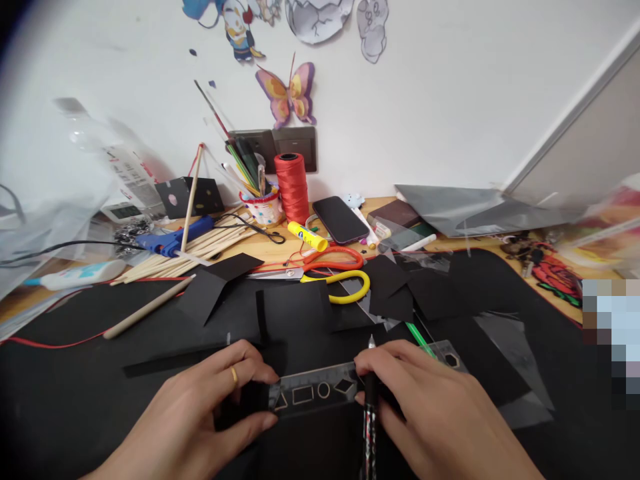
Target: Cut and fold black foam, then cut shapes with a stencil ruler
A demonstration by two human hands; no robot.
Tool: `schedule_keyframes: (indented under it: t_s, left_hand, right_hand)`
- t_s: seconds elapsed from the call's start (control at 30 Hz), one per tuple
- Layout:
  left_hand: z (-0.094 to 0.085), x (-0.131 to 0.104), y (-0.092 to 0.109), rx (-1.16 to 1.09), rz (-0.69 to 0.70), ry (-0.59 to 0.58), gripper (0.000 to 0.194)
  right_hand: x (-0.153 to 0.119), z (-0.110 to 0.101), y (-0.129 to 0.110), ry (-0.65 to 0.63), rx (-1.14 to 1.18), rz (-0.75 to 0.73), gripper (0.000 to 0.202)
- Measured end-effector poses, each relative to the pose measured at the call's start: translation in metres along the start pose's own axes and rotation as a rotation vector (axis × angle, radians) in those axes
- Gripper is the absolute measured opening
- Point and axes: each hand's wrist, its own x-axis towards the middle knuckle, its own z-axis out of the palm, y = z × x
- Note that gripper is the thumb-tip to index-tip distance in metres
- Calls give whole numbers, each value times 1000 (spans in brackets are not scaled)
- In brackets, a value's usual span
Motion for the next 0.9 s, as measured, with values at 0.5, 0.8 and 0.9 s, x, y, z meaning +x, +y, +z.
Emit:
schedule_keyframes:
  t_s: [0.5,0.8,0.9]
  left_hand:
    - [-8,3,10,-10,-64,6,11]
    - [-14,5,14,-7,-79,-24,11]
    - [-14,5,14,-7,-79,-24,11]
  right_hand:
    - [16,-12,-14,90,149,65,18]
    - [45,-15,-51,119,1013,278,29]
    - [57,-4,-61,45,1183,309,42]
